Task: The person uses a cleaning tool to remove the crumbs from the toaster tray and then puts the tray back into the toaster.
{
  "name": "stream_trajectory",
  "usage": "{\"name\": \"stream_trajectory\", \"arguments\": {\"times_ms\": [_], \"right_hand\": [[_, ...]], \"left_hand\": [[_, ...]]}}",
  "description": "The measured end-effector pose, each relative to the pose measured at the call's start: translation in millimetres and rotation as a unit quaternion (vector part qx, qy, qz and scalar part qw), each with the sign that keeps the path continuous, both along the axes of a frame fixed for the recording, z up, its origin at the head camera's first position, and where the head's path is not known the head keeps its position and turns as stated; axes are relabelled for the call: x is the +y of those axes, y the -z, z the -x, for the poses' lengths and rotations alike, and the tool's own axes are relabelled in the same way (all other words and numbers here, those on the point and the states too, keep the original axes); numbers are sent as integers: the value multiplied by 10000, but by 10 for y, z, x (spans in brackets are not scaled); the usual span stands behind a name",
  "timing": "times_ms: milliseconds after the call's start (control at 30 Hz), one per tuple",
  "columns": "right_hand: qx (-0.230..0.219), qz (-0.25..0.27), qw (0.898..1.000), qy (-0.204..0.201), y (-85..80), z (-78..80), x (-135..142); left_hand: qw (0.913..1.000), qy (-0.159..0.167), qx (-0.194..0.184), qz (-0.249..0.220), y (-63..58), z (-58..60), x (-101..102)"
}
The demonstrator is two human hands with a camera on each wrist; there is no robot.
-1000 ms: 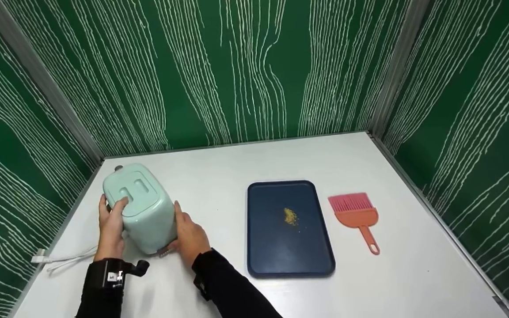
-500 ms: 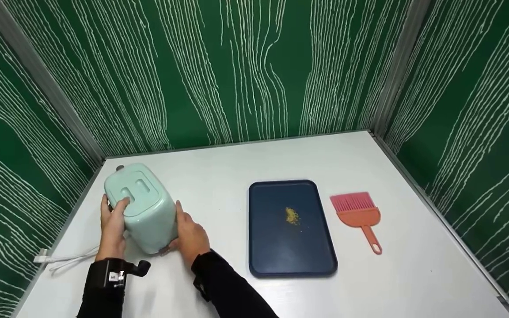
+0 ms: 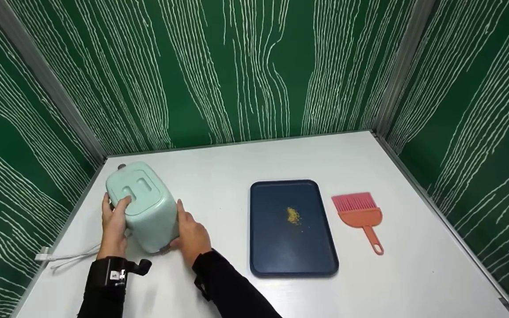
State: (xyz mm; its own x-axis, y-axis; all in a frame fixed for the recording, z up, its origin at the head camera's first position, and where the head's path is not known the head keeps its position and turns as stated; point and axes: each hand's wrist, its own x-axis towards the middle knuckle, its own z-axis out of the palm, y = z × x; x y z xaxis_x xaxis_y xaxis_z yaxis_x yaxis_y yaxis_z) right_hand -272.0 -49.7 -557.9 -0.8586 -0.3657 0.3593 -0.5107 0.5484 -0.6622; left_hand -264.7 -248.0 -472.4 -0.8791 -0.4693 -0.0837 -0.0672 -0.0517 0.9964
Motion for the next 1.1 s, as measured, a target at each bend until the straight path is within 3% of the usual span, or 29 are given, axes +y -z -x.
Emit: {"name": "stream_trajectory", "arguments": {"times_ms": [267, 533, 733, 1100], "right_hand": [[-265, -71, 9996, 51, -18, -12, -5], [-7, -137, 9998, 116, 7, -19, -23], [-105, -63, 9999, 83, 4, -26, -36], [-36, -187, 9997, 131, -8, -13, -31]], "left_hand": [[10000, -33, -43, 10, 10, 19, -5], [9999, -66, 70, 61, 27, 27, 0], [9998, -92, -134, 68, 21, 6, -9], [9999, -86, -88, 9, 13, 9, 2]]}}
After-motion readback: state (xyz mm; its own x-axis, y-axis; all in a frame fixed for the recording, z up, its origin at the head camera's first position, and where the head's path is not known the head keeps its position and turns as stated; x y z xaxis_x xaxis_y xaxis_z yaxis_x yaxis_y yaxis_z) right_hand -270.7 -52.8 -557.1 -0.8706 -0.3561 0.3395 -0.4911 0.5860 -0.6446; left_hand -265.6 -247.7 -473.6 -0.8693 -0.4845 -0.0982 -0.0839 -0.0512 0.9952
